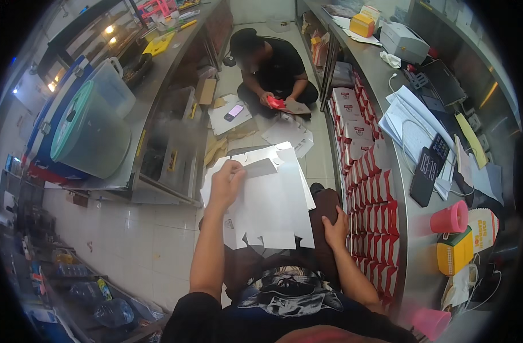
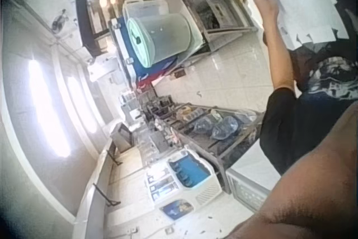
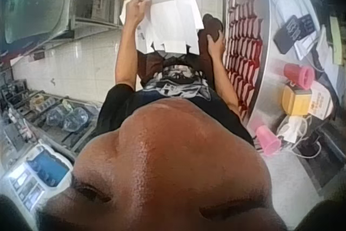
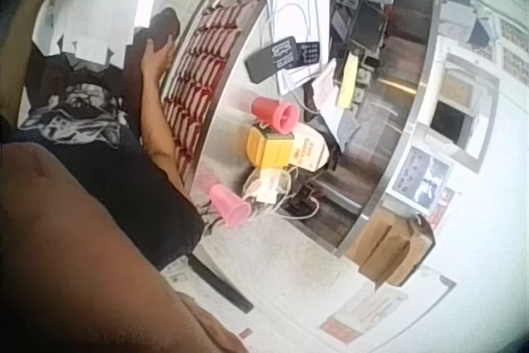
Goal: The person sits on the floor and repeatedly folds flat white cardboard sheets into small rectangular boxes. They insert a red packet labeled 'SIPAMAN' into each box, close the flaps, and place the finished boxes onto a nearby stack.
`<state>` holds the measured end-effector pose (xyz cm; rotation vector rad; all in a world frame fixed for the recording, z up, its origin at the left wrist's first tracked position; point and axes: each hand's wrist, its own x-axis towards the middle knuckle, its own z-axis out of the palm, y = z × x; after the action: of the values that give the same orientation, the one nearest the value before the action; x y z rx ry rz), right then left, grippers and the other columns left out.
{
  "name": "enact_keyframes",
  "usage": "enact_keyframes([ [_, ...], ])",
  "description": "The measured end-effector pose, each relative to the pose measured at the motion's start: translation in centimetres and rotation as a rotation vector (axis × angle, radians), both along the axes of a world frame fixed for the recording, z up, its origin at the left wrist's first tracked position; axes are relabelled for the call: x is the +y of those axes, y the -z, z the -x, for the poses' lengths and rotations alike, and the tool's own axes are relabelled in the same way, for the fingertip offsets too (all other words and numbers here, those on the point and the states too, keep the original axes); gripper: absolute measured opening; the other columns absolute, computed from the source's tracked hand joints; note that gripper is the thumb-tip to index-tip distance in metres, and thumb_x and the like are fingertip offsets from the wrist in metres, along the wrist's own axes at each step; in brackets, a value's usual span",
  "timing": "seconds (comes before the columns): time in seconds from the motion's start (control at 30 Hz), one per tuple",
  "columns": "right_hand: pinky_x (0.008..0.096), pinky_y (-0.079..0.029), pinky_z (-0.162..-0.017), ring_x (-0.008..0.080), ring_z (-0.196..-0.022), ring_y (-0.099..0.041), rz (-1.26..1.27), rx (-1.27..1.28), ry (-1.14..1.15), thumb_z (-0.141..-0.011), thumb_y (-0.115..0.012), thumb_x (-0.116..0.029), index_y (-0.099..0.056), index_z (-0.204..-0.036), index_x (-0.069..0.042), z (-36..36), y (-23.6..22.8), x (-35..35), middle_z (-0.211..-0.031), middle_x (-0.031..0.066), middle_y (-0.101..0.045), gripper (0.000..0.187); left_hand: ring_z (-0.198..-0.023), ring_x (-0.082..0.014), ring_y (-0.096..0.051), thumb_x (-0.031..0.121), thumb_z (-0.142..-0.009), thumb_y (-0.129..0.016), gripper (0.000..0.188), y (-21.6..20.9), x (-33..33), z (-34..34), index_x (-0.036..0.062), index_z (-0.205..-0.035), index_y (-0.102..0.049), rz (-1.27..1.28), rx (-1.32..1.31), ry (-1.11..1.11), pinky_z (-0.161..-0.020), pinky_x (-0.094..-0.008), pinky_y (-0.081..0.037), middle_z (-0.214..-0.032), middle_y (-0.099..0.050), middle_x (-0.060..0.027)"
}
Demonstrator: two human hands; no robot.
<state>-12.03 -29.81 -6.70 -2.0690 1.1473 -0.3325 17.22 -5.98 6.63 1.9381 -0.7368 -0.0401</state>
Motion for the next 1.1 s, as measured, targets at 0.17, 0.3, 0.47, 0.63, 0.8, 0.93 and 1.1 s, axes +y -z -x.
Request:
enact_keyframes([
  [0.17,0.0391,-0.042,-0.114,0.026,-0.135,-0.055,-0.864,-0.669,-0.243,-0.095,-0.074,-0.029,-0.057,-0.145,0.0,-0.7,-5.7,-2.6,-0.145,0.0154,-0.059,0.06,-0.093,-0.0284,-0.07,0.01,-0.095,-0.072,0.014,-4.2,1.2,3.0,0.0014,-0.104,-0.066,-0.061,-0.157,0.071,-0.084,-0.0374,-0.054,-0.096,-0.073,-0.012],
  [0.3,0.0367,-0.044,-0.111,0.0196,-0.129,-0.057,-1.026,-0.668,-0.596,-0.094,-0.075,-0.017,-0.059,-0.142,0.001,-2.4,-11.9,-0.2,-0.142,0.0121,-0.059,0.053,-0.103,-0.0362,-0.067,0.011,-0.093,-0.073,0.013,-4.9,0.0,6.0,0.0043,-0.103,-0.069,-0.091,-0.191,0.151,-0.092,-0.0436,-0.052,-0.104,-0.073,-0.0138],
  [0.47,0.0317,-0.053,-0.093,0.0154,-0.106,-0.066,-0.716,-0.435,-0.456,-0.095,-0.074,-0.009,-0.065,-0.135,0.004,-5.1,-17.4,2.4,-0.116,0.007,-0.072,0.043,-0.114,-0.0353,-0.063,0.01,-0.093,-0.073,0.024,-6.3,-0.9,8.2,0.0041,-0.115,-0.066,0.144,-0.368,0.051,-0.102,-0.0434,-0.05,-0.113,-0.069,-0.0157],
  [0.63,0.0332,-0.054,-0.089,0.0164,-0.098,-0.069,-0.304,-0.775,-0.447,-0.096,-0.07,-0.008,-0.072,-0.128,0.001,-6.3,-21.1,2.8,-0.12,0.0128,-0.076,0.033,-0.121,-0.0288,-0.062,0.025,-0.101,-0.066,0.045,-7.4,-0.5,11.3,0.0065,-0.139,-0.049,0.592,0.144,-0.118,-0.098,-0.0461,-0.055,-0.138,-0.057,-0.0139],
  [0.8,0.0397,-0.046,-0.097,0.0262,-0.115,-0.065,0.56,-0.743,-0.912,-0.081,-0.082,-0.029,-0.077,-0.128,-0.017,-7.2,-20.8,5.0,-0.135,0.0029,-0.072,0.048,-0.138,-0.0289,-0.055,0.055,-0.111,-0.038,0.067,-6.2,-0.1,13.3,0.005,-0.155,-0.041,1.021,1.017,0.225,-0.113,-0.0484,-0.047,-0.151,-0.054,-0.0131],
  [0.93,0.0387,-0.043,-0.099,0.0254,-0.119,-0.063,0.63,-0.683,-0.887,-0.083,-0.078,-0.027,-0.077,-0.128,-0.022,-7.0,-18.6,6.5,-0.141,0.0024,-0.069,0.045,-0.137,-0.0294,-0.056,0.05,-0.112,-0.039,0.062,-4.9,0.6,13.9,0.0042,-0.154,-0.042,1.105,0.966,0.144,-0.113,-0.0471,-0.048,-0.15,-0.056,-0.0126],
  [1.1,0.0406,-0.044,-0.103,0.0282,-0.125,-0.063,0.697,-0.6,-0.856,-0.086,-0.077,-0.024,-0.074,-0.133,-0.018,-6.9,-16.6,6.6,-0.143,0.0086,-0.067,0.047,-0.13,-0.0273,-0.062,0.029,-0.108,-0.06,0.051,-4.4,0.6,13.6,0.0012,-0.149,-0.048,0.85,0.879,-0.051,-0.11,-0.0445,-0.052,-0.144,-0.06,-0.0155],
])
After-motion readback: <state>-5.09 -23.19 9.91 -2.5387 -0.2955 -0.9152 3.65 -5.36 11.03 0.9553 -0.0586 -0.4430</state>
